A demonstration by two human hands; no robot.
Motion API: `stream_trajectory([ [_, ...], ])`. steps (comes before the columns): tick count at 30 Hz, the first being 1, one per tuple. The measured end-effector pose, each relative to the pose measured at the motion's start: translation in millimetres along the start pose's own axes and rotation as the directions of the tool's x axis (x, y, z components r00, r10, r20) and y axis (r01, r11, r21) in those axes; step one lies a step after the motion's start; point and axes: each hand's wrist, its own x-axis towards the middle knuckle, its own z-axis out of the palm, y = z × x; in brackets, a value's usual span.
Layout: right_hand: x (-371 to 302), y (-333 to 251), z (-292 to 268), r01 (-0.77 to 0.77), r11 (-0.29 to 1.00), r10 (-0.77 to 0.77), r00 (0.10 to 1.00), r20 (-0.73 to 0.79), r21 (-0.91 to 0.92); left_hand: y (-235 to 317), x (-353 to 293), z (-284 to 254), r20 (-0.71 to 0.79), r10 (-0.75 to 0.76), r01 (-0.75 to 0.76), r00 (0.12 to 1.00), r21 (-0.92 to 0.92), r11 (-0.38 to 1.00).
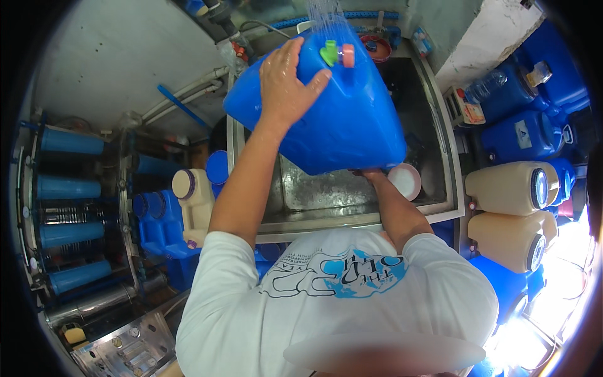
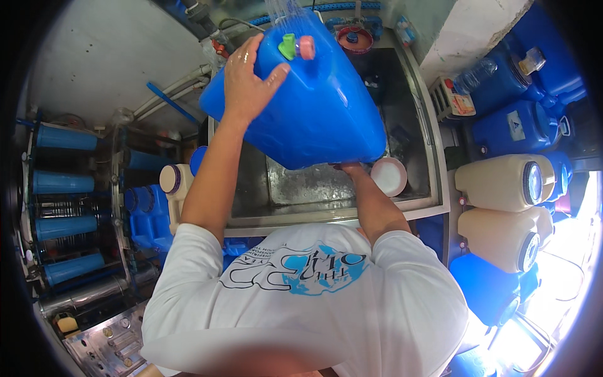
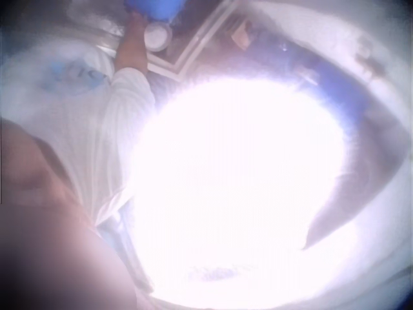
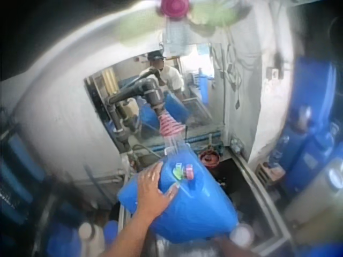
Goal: The person scrubs a blue plastic container with a sponge and soap, rinses it under running water, and places it aside. The person repeats the process with another blue container, scrubbing and rinsing each thoroughly.
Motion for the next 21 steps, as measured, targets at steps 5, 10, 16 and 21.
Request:
stream_trajectory([
  [5,1.3,-8.2,-2.5,0.007,0.998,-0.007,1.000,0.002,-0.061,9.4,-2.3,-10.8,-0.048,-0.029,0.028,0.998,-0.022,0.999],
  [10,1.7,-7.9,-10.9,0.015,0.995,-0.016,1.000,-0.009,-0.094,17.3,-9.1,-7.4,-0.081,0.021,-0.026,0.997,-0.061,0.998],
  [16,-3.2,-14.3,-15.3,0.023,0.992,-0.024,1.000,-0.006,-0.127,12.3,22.3,24.2,-0.132,0.153,-0.165,0.979,-0.084,0.983],
  [21,-0.5,-16.3,-2.3,0.024,0.988,-0.015,0.998,0.058,-0.152,-2.6,77.0,30.1,-0.027,0.018,-0.022,0.999,-0.153,0.988],
])
